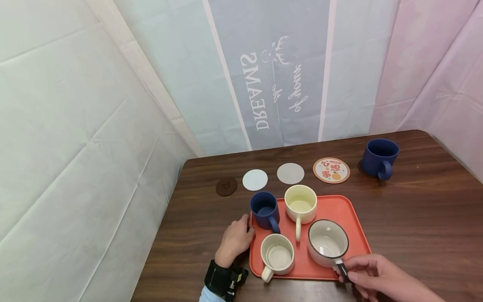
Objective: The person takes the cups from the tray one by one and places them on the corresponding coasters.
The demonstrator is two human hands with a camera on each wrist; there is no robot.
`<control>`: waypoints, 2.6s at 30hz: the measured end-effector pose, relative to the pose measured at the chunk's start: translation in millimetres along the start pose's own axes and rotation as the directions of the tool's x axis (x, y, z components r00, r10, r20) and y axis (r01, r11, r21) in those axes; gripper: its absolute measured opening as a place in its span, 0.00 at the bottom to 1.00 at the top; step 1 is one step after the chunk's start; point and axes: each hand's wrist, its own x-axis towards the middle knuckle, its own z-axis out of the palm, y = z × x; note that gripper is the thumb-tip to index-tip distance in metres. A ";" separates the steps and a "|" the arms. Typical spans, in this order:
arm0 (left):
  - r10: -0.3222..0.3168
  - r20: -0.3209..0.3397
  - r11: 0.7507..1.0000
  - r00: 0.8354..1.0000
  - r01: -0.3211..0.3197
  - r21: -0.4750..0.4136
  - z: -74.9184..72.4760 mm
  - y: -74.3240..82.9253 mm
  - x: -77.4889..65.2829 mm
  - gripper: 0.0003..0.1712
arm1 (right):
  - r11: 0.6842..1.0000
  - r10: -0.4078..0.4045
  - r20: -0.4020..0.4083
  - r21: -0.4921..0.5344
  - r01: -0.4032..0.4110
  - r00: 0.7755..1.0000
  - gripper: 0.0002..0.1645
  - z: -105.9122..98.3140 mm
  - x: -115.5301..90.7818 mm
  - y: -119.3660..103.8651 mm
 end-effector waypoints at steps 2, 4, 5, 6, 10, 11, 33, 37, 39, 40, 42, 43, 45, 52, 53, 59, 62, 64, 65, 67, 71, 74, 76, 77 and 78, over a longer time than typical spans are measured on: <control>0.018 -0.010 1.000 1.000 -0.018 -0.008 0.6 -2.5 0.5 0.05 | 1.000 0.004 -0.016 0.004 -0.003 1.000 0.18 0.4 -0.7 -0.7; 0.032 -0.014 0.999 0.999 -0.032 0.000 5.6 -10.5 3.0 0.06 | 1.000 0.006 -0.027 0.011 -0.005 1.000 0.18 1.4 -1.0 -0.9; 0.020 -0.006 1.000 1.000 -0.020 -0.010 4.9 -10.0 3.1 0.07 | 1.000 -0.001 -0.027 0.008 0.001 1.000 0.18 2.0 -0.8 -0.9; 0.022 -0.006 1.000 1.000 -0.022 -0.009 4.8 -10.1 3.3 0.07 | 1.000 0.005 -0.030 0.016 -0.005 1.000 0.18 2.5 -0.8 -1.2; 0.000 0.003 1.000 1.000 0.000 -0.013 0.1 -2.8 1.9 0.08 | 0.999 -0.030 -0.022 -0.030 0.030 0.999 0.18 4.0 -0.1 -1.1; -0.005 0.004 1.000 1.000 0.005 -0.012 -1.4 0.1 1.4 0.08 | 0.998 -0.045 -0.019 -0.043 0.044 0.999 0.18 4.0 0.3 -0.8; -0.040 0.019 0.999 0.999 0.039 0.022 -4.1 8.0 -0.4 0.07 | 0.990 -0.079 -0.143 -0.128 0.060 0.987 0.21 1.8 -8.1 -5.0; -0.040 0.023 0.999 0.999 0.040 0.013 -4.9 8.4 -0.6 0.07 | 0.993 -0.031 -0.191 -0.116 0.009 0.981 0.22 -0.1 -9.7 -9.4; -0.039 0.024 0.999 0.999 0.039 0.010 -4.9 7.8 -0.4 0.07 | 0.992 -0.019 -0.219 -0.124 -0.008 0.975 0.22 -1.4 -10.2 -11.0; -0.039 0.024 0.999 0.999 0.039 0.008 -5.0 7.5 -0.3 0.07 | 0.991 -0.019 -0.232 -0.132 -0.012 0.972 0.22 -2.0 -10.4 -11.4; -0.038 0.023 0.999 0.999 0.037 0.006 -5.0 6.9 -0.1 0.07 | 0.988 -0.027 -0.254 -0.154 -0.013 0.967 0.21 -2.8 -10.5 -12.0; -0.039 0.024 0.999 0.999 0.039 0.005 -5.0 6.7 0.2 0.06 | 0.985 -0.041 -0.259 -0.170 -0.004 0.965 0.21 -3.6 -10.7 -11.9; -0.044 0.026 0.999 0.999 0.043 0.008 -4.4 6.0 0.8 0.06 | 0.981 -0.062 -0.264 -0.196 0.009 0.962 0.20 -4.2 -11.1 -12.8; -0.049 0.028 0.999 0.998 0.048 0.004 -3.1 5.7 0.8 0.06 | 0.957 -0.127 -0.296 -0.288 0.038 0.947 0.18 -4.3 -11.1 -18.6; -0.049 0.029 0.999 0.998 0.049 0.003 -3.1 5.9 0.5 0.06 | 0.953 -0.134 -0.309 -0.302 0.037 0.941 0.18 -4.4 -10.5 -18.9; -0.040 0.026 0.999 0.999 0.041 -0.004 -3.4 6.7 -0.2 0.04 | 0.932 -0.194 -0.385 -0.359 0.047 0.902 0.18 -3.6 -6.8 -20.6; -0.028 0.018 1.000 0.999 0.028 0.001 -3.5 6.9 -0.2 0.04 | 0.925 -0.194 -0.438 -0.379 0.016 0.878 0.17 -2.4 -4.2 -23.2; -0.026 0.016 1.000 1.000 0.026 0.002 -3.3 6.6 -0.3 0.04 | 0.918 -0.193 -0.472 -0.396 -0.012 0.860 0.16 -1.9 -2.0 -25.3; -0.027 0.016 1.000 1.000 0.027 0.003 -3.3 6.5 -0.3 0.04 | 0.915 -0.194 -0.481 -0.404 -0.020 0.855 0.16 -1.9 -0.9 -26.4; -0.030 0.019 1.000 0.999 0.030 0.002 -2.9 6.1 -0.2 0.04 | 0.906 -0.198 -0.507 -0.420 -0.040 0.839 0.15 -1.5 1.2 -28.2; -0.045 0.033 0.999 0.998 0.045 -0.014 -2.4 5.5 -0.1 0.06 | 0.891 -0.229 -0.540 -0.451 -0.049 0.810 0.14 -1.1 5.4 -31.5; -0.049 0.036 0.999 0.998 0.049 -0.021 -2.6 6.0 0.1 0.06 | 0.882 -0.250 -0.568 -0.468 -0.058 0.784 0.14 -0.8 9.3 -35.3; -0.050 0.036 0.999 0.998 0.051 -0.019 -3.0 6.6 0.1 0.06 | 0.884 -0.248 -0.592 -0.463 -0.072 0.767 0.15 -0.5 12.0 -38.7; -0.048 0.034 0.999 0.998 0.049 -0.017 -3.1 6.8 0.1 0.06 | 0.884 -0.249 -0.604 -0.461 -0.077 0.757 0.16 -0.5 13.1 -40.3; -0.047 0.033 0.999 0.998 0.047 -0.016 -3.0 6.8 0.2 0.05 | 0.888 -0.241 -0.612 -0.452 -0.084 0.753 0.17 -0.6 14.2 -42.2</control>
